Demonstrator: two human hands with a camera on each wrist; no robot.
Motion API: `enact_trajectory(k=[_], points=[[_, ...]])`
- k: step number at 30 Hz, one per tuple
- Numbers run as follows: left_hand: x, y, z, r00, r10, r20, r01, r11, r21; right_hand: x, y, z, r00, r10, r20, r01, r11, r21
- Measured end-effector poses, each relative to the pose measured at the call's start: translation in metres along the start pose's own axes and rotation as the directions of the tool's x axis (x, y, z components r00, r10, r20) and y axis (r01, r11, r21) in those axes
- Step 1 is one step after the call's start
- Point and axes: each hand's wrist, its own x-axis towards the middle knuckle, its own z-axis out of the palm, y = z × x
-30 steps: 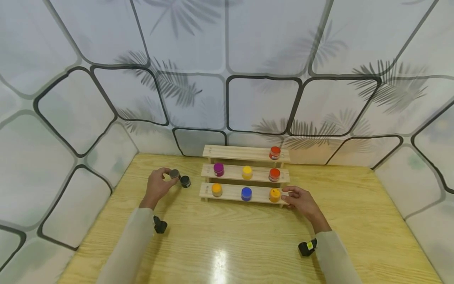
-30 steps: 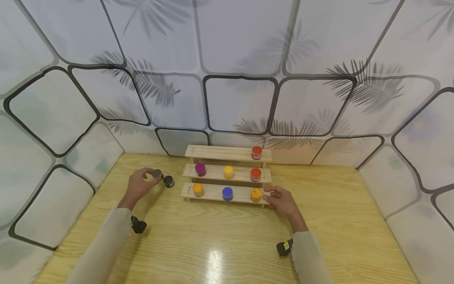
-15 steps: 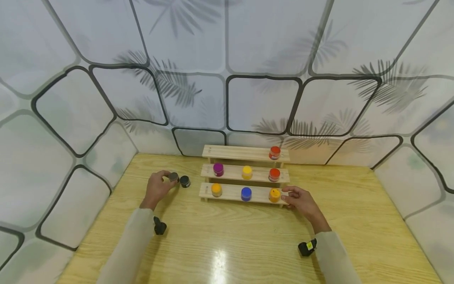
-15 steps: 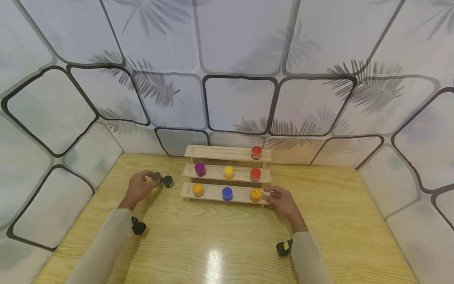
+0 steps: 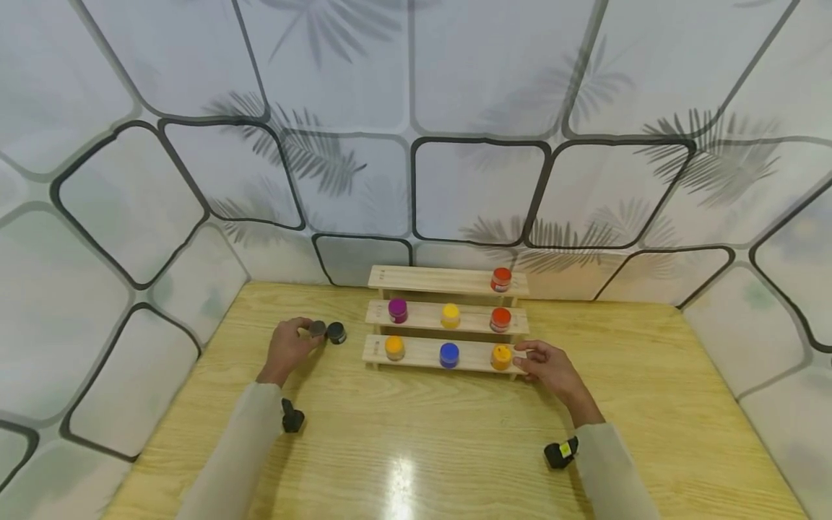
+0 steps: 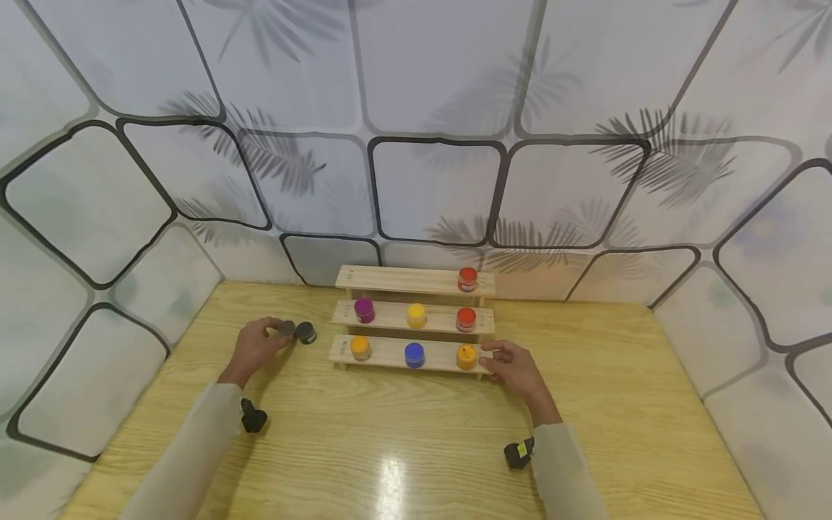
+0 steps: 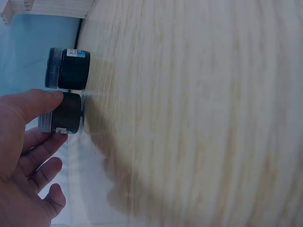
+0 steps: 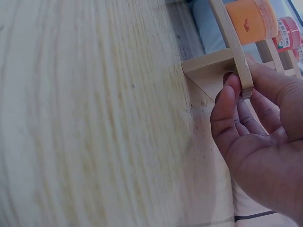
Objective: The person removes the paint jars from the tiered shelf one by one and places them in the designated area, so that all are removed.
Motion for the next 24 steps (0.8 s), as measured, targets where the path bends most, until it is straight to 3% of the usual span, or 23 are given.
enact_trajectory(k=[24], points=[[-0.0006,-0.0025,0.0056,1.000,0.027,-0.006,-0.027,0.999,0.018,0.0006,-0.0001,0.0004,1.000,-0.003,-0.010,0.003,1.000,-0.012]])
